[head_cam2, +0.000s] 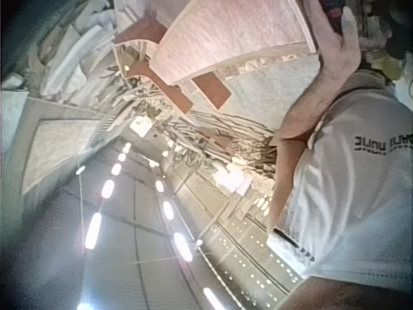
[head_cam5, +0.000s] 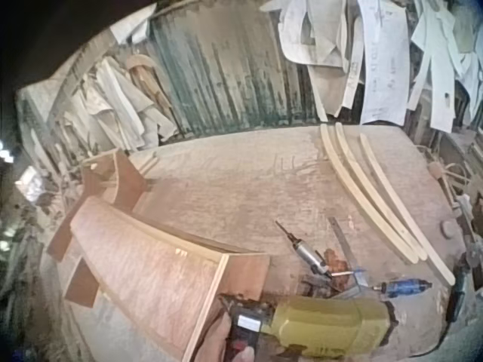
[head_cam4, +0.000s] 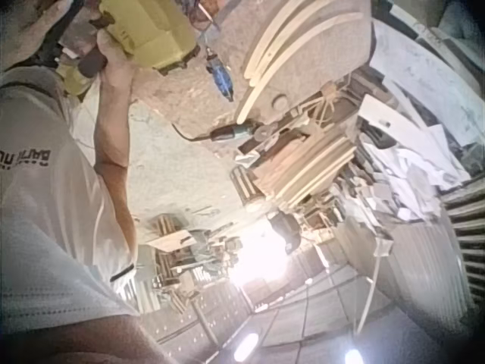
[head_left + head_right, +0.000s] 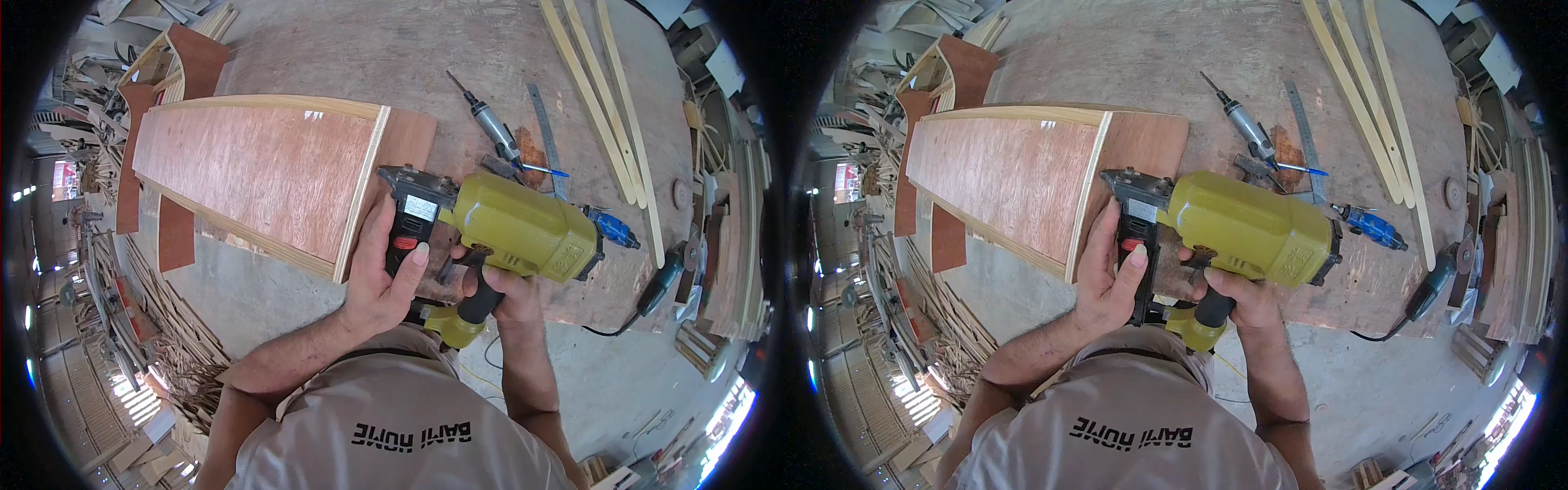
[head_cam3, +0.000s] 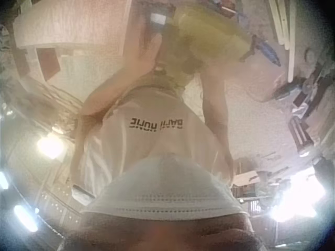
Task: The person assembles a wooden furniture component by attaching thin wooden strips to a larger board. They use a nail gun to secure the strips and a hammer to tap them into alignment. The person flips the board over to work on different sides and uses a pencil to mark the wood.
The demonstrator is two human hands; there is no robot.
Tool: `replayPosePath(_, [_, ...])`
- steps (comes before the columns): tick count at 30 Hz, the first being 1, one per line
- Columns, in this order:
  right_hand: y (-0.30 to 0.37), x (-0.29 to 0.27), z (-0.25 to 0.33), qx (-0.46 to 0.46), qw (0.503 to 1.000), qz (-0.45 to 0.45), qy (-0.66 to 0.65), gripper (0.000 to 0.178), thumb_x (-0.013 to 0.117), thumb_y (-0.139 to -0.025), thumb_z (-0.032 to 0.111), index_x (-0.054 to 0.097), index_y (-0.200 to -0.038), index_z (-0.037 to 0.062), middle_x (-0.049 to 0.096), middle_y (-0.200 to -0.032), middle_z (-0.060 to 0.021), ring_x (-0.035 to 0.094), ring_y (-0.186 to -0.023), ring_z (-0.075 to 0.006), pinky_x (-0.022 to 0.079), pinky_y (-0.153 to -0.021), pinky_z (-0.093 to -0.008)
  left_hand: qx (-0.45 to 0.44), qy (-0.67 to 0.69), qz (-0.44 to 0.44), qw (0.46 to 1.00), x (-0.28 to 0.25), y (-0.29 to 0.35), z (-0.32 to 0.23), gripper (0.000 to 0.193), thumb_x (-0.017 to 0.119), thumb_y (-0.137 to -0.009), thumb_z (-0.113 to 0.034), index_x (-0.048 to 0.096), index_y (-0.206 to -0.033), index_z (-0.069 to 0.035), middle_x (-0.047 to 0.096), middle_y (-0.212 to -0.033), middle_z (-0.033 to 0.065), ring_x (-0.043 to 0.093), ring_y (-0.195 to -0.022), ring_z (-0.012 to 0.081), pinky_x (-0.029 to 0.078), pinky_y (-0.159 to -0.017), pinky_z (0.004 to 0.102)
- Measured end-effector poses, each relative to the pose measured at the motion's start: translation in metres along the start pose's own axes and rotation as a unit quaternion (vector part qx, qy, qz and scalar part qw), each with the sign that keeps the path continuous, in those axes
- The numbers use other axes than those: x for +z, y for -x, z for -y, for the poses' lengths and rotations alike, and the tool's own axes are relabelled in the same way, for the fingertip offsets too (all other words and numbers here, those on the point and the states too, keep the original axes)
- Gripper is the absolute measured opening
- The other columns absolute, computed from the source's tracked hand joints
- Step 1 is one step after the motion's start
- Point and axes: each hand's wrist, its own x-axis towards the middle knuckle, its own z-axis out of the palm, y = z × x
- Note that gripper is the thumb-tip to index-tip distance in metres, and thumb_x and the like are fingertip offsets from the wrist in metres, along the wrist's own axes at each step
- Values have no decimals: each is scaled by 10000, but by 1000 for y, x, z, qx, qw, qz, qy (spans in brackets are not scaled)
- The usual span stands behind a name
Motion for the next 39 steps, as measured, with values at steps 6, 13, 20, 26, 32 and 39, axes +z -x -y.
replayPosePath(6, [3, -17, -7, 15, 998, 46, -45, 581, 752, -794, 143, 547, -1317, -4, 660, -1016, -177, 637, -709, -186, 530, -554, -268, 0, 11, 6, 1000, -2, 1, -1, 636, 591, -999, -170, 287, -1491, 97, 427, -1430, 266, 462, -1315, 338, 362, -1109, 406])
replayPosePath(13, [9, -16, -19, 8, 998, 45, -32, 628, 772, -763, 178, 550, -1319, -14, 674, -1086, -205, 671, -713, -200, 569, -589, -284, -19, 3, 14, 1000, -6, 18, -5, 650, 608, -979, -119, 277, -1500, 85, 442, -1410, 258, 490, -1267, 341, 383, -1087, 410])
replayPosePath(20, [26, -24, -28, 8, 999, 45, -19, 680, 796, -743, 199, 543, -1339, -11, 683, -1131, -226, 696, -755, -211, 587, -601, -288, 22, -114, 72, 991, -28, 29, -32, 692, 681, -911, -94, 343, -1493, 64, 530, -1360, 242, 529, -1287, 313, 382, -1110, 406])
replayPosePath(26, [28, -20, -28, -17, 999, 27, -34, 689, 800, -738, 219, 545, -1335, -12, 691, -1107, -226, 696, -759, -210, 577, -576, -274, 22, -129, -95, 987, -91, 64, -14, 385, 746, -882, -149, 555, -1197, -39, 592, -1256, 150, 640, -1008, 235, 539, -791, 331])
replayPosePath(32, [25, -11, -28, -22, 999, 25, -31, 680, 803, -749, 245, 552, -1329, -6, 691, -1094, -222, 687, -763, -211, 560, -553, -270, -323, 353, -251, 842, -90, 44, 5, 508, 630, -996, -334, 464, -1385, -52, 557, -1324, 96, 545, -1226, 240, 447, -1036, 445])
replayPosePath(39, [21, -18, -28, -11, 998, 53, -22, 679, 811, -758, 245, 549, -1334, -2, 690, -1088, -215, 683, -778, -211, 554, -564, -268, -289, 388, -224, 846, -75, 25, 13, 636, 638, -984, -292, 362, -1496, -37, 483, -1482, 110, 477, -1354, 244, 346, -1165, 452])
